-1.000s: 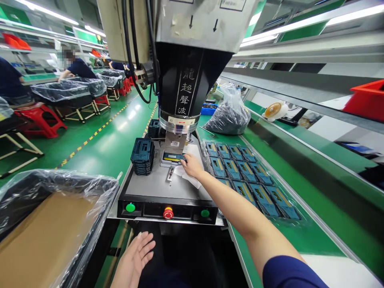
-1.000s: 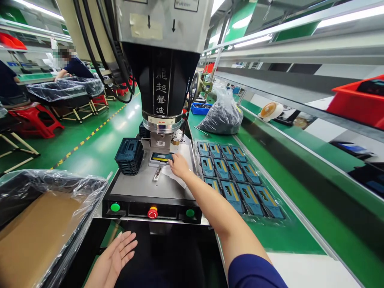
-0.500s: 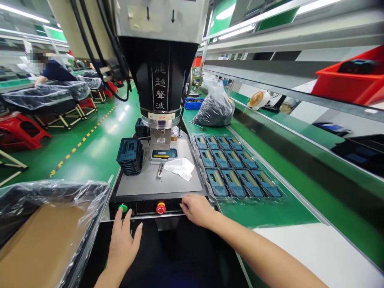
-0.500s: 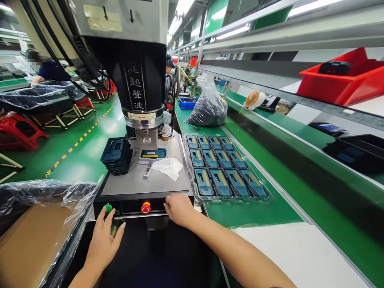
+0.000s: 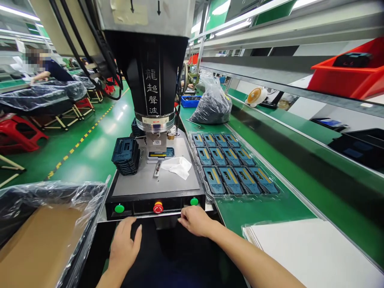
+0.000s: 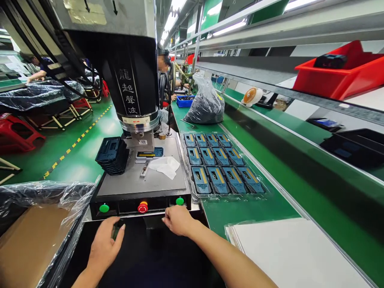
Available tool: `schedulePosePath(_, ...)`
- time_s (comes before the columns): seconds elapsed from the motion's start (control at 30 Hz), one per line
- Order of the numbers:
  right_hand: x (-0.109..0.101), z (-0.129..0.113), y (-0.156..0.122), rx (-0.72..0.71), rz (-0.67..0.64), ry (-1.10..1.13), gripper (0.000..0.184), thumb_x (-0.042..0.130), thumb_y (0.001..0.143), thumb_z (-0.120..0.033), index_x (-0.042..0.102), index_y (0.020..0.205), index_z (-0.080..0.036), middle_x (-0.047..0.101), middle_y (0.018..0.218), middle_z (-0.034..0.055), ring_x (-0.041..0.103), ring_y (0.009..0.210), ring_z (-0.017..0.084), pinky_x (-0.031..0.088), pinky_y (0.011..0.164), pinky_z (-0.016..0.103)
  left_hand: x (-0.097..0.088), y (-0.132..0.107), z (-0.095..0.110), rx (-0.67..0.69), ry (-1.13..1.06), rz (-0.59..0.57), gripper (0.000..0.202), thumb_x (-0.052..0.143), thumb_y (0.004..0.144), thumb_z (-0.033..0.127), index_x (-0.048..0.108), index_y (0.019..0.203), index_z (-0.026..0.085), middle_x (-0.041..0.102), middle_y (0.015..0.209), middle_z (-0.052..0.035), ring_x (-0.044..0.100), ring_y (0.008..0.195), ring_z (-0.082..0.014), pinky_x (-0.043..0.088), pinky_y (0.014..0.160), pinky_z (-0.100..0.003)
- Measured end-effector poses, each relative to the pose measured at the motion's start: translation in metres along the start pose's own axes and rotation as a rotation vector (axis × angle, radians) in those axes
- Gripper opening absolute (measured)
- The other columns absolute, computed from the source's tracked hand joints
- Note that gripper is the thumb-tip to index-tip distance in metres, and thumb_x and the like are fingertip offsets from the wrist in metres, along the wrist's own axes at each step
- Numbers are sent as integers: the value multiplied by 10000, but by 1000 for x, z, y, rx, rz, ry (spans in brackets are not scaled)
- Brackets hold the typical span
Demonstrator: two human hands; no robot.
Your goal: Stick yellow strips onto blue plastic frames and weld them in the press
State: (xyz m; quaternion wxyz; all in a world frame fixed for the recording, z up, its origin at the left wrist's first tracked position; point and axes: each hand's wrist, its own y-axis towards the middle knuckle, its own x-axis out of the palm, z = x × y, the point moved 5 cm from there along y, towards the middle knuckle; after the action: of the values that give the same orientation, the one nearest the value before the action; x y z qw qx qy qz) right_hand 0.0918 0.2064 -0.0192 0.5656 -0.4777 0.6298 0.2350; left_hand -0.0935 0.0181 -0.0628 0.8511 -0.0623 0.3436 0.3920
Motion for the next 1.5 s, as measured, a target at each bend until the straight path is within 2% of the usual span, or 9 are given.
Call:
schedulePosePath(0.07,13,-3,0,-41,-76,4,280,504,858,-399,673,801,-184,690,770,59,648,741,198,403,620,248,21,-8,-16,31,122,-189,407,488,796,450,594,1085,183,612,1128,-117,536,1105,-266,377,1024,-410)
schedulePosePath(0.13,25,-3,0,-61,-123,1,299,495,855,-418,683,816,-189,696,767,65,652,752,204,409,624,250,46,-21,-37,35,297,-363,493,448,807,433,554,1188,139,569,1233,-137,492,1183,-265,360,1038,-410)
schedulePosePath(0.23,42,3,1,-52,-184,-32,302,493,849,-406,694,837,-180,704,796,88,660,789,232,430,635,268,80,-42,-69,-30,562,-518,678,548,715,352,423,1339,118,342,1452,-182,308,1336,-330,304,1059,-449)
schedulePosePath(0.37,54,13,5,-16,-283,-92,302,512,834,-383,704,875,-154,707,848,127,661,847,269,460,667,300,102,-59,-83,-25,708,-456,761,535,716,400,280,1414,239,64,1550,-144,80,1389,-407,185,1072,-529)
schedulePosePath(0.7,59,11,12,-52,-263,7,284,526,825,-399,697,841,-174,703,806,90,649,779,224,416,627,266,110,-60,-89,-20,723,-446,732,477,759,423,230,1427,252,0,1555,-129,31,1390,-410,141,1065,-542)
schedulePosePath(0.87,30,1,10,-122,-197,210,245,561,809,-410,659,761,-190,629,632,3,546,589,121,303,516,208,108,-61,-90,-13,704,-436,744,489,743,424,228,1424,273,-6,1557,-124,22,1393,-407,135,1069,-526)
schedulePosePath(1.07,-46,-20,28,-244,12,378,240,552,837,-378,628,743,-171,597,637,-19,479,561,86,292,524,196,105,-56,-84,-45,680,-499,781,503,712,424,222,1424,268,-6,1553,-149,-1,1387,-426,119,1065,-532)
schedulePosePath(1.27,-100,-2,90,-20,334,315,182,584,822,-326,624,736,-170,599,627,-11,491,576,106,317,558,213,106,-53,-85,-65,661,-539,813,513,689,409,200,1427,274,-35,1554,-140,-36,1386,-426,90,1069,-541)
schedulePosePath(1.5,-117,17,152,175,553,66,146,579,824,-306,644,835,-176,631,895,70,543,859,191,368,742,271,105,-52,-86,-75,637,-549,836,516,677,414,188,1431,263,-26,1556,-135,-58,1382,-429,86,1065,-567)
